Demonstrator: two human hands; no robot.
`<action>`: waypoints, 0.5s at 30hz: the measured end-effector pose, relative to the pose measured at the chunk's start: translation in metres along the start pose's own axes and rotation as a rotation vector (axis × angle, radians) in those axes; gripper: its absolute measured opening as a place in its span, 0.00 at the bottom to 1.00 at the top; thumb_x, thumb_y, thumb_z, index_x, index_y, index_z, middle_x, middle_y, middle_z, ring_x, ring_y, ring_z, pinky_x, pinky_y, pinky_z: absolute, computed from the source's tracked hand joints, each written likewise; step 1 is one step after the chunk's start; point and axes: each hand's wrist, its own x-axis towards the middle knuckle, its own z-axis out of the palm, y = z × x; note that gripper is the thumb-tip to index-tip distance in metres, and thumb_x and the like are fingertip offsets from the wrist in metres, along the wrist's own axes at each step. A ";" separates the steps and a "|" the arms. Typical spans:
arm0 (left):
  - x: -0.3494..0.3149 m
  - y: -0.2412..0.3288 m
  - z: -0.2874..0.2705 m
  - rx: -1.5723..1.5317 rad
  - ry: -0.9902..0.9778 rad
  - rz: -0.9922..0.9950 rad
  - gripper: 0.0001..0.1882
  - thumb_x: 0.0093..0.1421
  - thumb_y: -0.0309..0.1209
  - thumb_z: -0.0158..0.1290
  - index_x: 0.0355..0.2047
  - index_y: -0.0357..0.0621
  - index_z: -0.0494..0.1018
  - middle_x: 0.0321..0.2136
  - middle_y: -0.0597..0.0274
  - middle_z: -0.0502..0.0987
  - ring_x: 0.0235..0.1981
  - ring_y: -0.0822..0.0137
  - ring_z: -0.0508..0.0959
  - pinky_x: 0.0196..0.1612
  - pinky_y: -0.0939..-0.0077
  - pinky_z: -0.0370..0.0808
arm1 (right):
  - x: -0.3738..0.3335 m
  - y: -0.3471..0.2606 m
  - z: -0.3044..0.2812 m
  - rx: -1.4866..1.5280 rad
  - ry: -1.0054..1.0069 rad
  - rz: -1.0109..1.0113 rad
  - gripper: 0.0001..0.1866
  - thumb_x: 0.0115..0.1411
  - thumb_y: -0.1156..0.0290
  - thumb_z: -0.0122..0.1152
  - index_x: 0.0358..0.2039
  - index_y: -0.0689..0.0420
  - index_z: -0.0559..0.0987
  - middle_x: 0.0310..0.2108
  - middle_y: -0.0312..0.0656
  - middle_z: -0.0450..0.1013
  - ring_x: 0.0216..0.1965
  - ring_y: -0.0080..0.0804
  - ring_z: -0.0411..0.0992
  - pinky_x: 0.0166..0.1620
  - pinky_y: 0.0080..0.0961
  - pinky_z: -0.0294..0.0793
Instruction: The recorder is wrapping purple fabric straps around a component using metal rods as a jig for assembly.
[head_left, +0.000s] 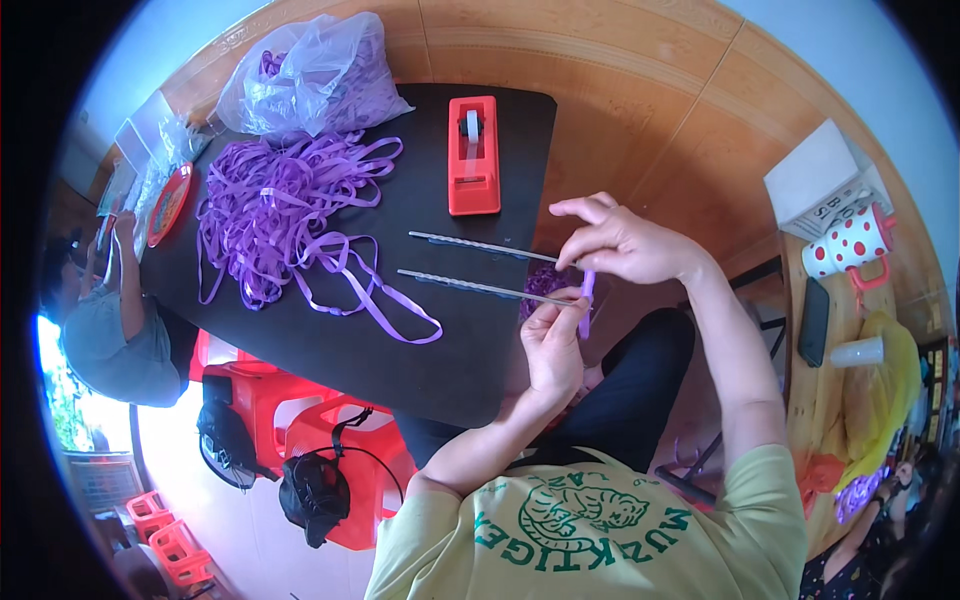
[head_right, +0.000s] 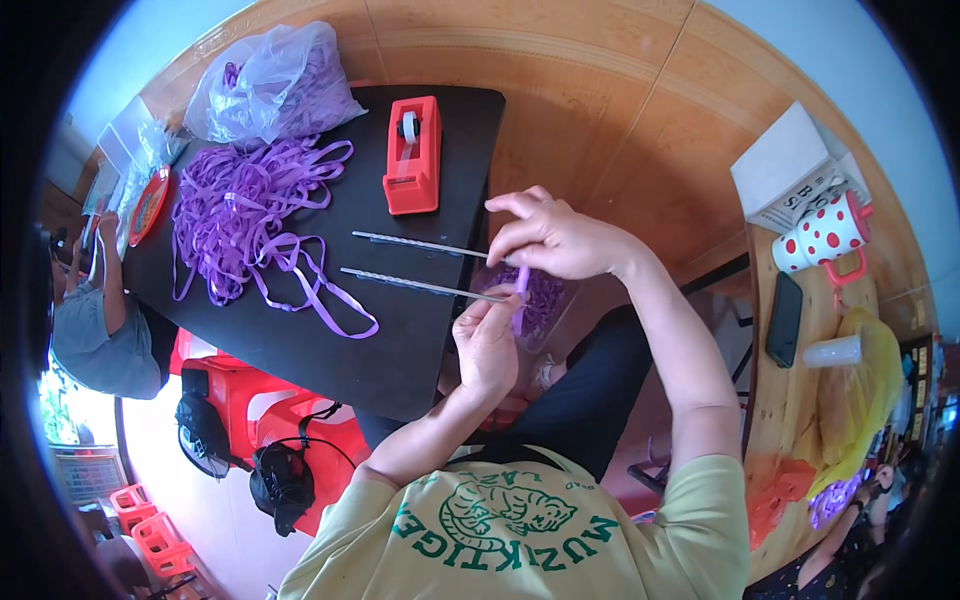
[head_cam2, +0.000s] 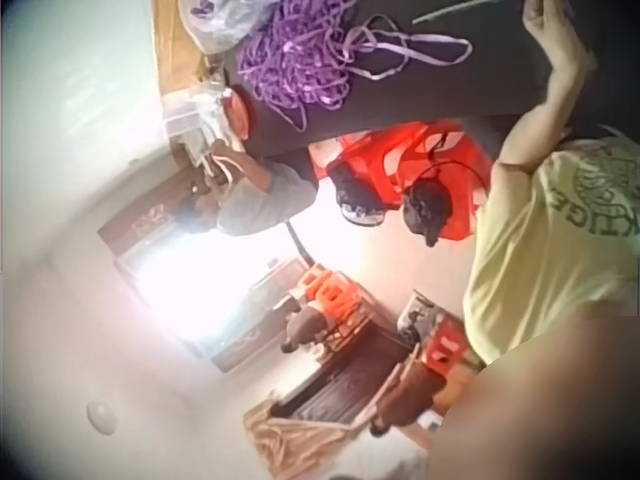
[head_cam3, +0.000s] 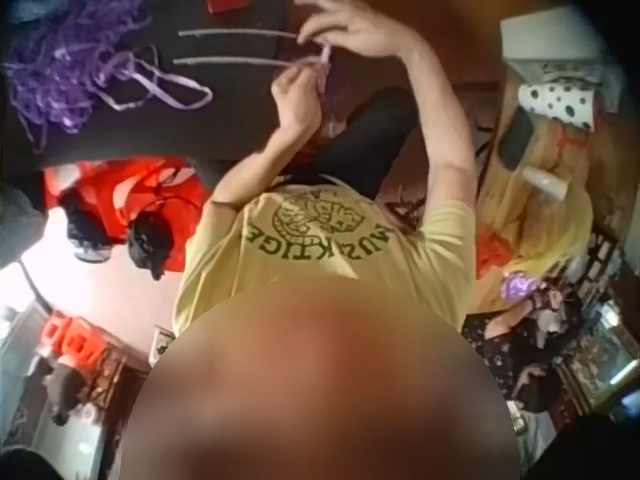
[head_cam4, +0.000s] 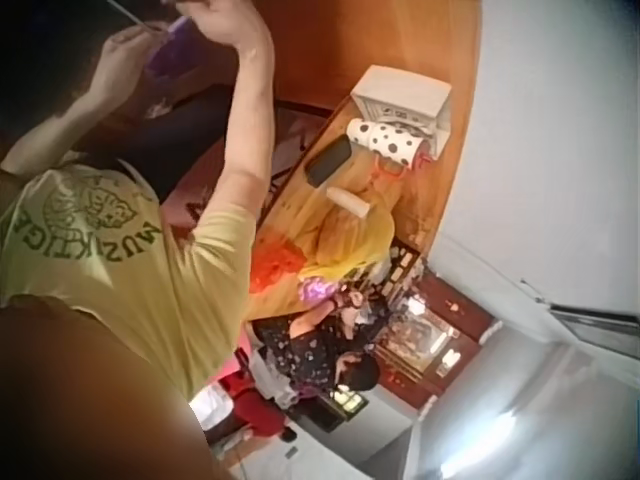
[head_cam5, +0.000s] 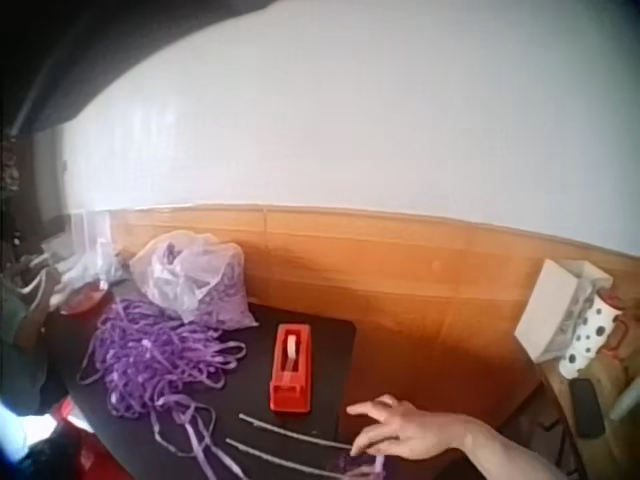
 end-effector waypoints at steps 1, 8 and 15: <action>0.001 -0.002 0.001 -0.016 -0.013 0.003 0.04 0.56 0.21 0.54 0.31 0.38 0.78 0.28 0.69 0.76 0.29 0.81 0.70 0.35 0.88 0.64 | 0.002 -0.012 0.001 -0.324 -0.079 0.003 0.12 0.53 0.76 0.58 0.38 0.48 0.81 0.62 0.45 0.56 0.62 0.43 0.52 0.59 0.46 0.54; 0.000 -0.002 0.002 -0.054 0.015 -0.060 0.06 0.55 0.17 0.51 0.31 0.34 0.77 0.32 0.60 0.78 0.34 0.74 0.75 0.43 0.83 0.69 | 0.029 -0.042 0.007 -0.584 -0.363 0.177 0.04 0.50 0.71 0.61 0.27 0.49 0.82 0.67 0.46 0.48 0.68 0.46 0.41 0.57 0.47 0.49; -0.003 0.004 0.006 -0.064 0.025 -0.040 0.05 0.54 0.18 0.52 0.30 0.33 0.77 0.33 0.60 0.78 0.33 0.75 0.74 0.42 0.83 0.68 | 0.037 -0.051 0.007 -0.586 -0.403 0.157 0.06 0.45 0.74 0.64 0.16 0.53 0.75 0.66 0.46 0.51 0.67 0.46 0.43 0.54 0.45 0.51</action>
